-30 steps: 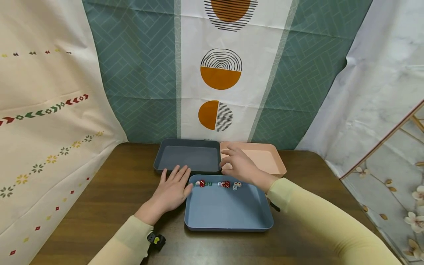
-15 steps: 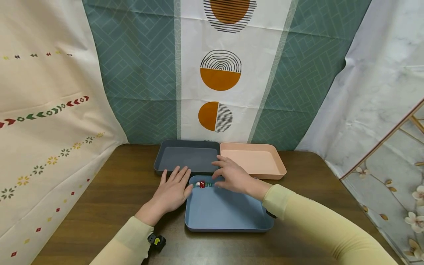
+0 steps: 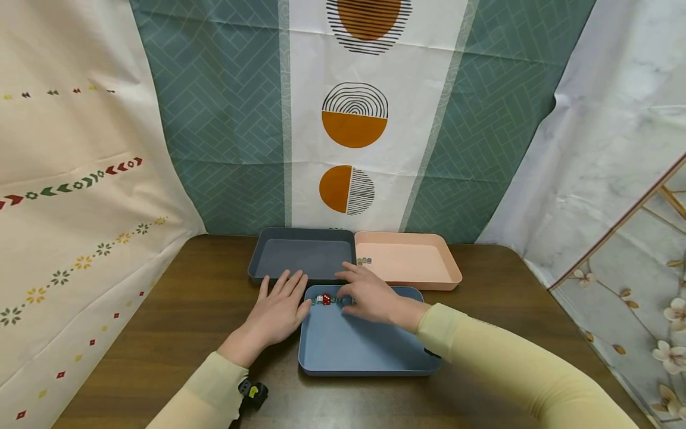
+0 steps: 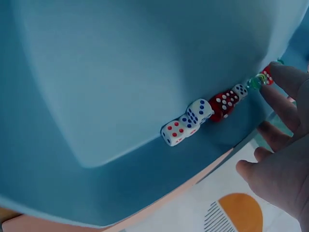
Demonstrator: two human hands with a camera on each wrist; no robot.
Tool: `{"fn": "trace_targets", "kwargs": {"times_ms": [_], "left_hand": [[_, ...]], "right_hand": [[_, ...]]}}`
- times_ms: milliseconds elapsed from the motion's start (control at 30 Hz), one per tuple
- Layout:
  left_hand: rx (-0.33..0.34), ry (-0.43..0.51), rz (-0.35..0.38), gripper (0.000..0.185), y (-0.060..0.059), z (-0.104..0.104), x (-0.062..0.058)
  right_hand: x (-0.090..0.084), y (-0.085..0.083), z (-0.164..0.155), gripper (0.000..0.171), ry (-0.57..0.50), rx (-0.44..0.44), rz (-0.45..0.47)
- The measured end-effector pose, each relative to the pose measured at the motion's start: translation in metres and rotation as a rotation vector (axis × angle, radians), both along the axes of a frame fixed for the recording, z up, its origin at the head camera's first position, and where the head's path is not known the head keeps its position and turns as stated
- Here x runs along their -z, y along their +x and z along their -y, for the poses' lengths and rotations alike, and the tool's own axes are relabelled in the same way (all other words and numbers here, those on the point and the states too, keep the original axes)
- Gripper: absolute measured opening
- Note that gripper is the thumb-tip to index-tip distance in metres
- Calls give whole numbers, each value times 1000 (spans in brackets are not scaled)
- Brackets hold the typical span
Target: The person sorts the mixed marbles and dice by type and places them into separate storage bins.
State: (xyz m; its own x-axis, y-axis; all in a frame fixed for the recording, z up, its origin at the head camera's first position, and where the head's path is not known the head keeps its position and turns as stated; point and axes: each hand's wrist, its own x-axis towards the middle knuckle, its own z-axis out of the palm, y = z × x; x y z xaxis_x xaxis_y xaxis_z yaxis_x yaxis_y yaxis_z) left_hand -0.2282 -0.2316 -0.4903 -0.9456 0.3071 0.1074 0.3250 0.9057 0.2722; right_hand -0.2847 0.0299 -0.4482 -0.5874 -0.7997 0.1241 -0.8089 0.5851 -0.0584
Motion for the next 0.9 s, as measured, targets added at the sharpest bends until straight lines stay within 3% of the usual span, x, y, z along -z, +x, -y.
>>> {"fn": "trace_targets", "kwargs": {"times_ms": [600,900], "left_hand": [[1,-16,7,68,3,0,-4],[-6,-9,3,67,0,0,0]], "right_hand": [[9,-2,3,21,39,80,-78],[10,-1,1,13,57,84,-112]]}}
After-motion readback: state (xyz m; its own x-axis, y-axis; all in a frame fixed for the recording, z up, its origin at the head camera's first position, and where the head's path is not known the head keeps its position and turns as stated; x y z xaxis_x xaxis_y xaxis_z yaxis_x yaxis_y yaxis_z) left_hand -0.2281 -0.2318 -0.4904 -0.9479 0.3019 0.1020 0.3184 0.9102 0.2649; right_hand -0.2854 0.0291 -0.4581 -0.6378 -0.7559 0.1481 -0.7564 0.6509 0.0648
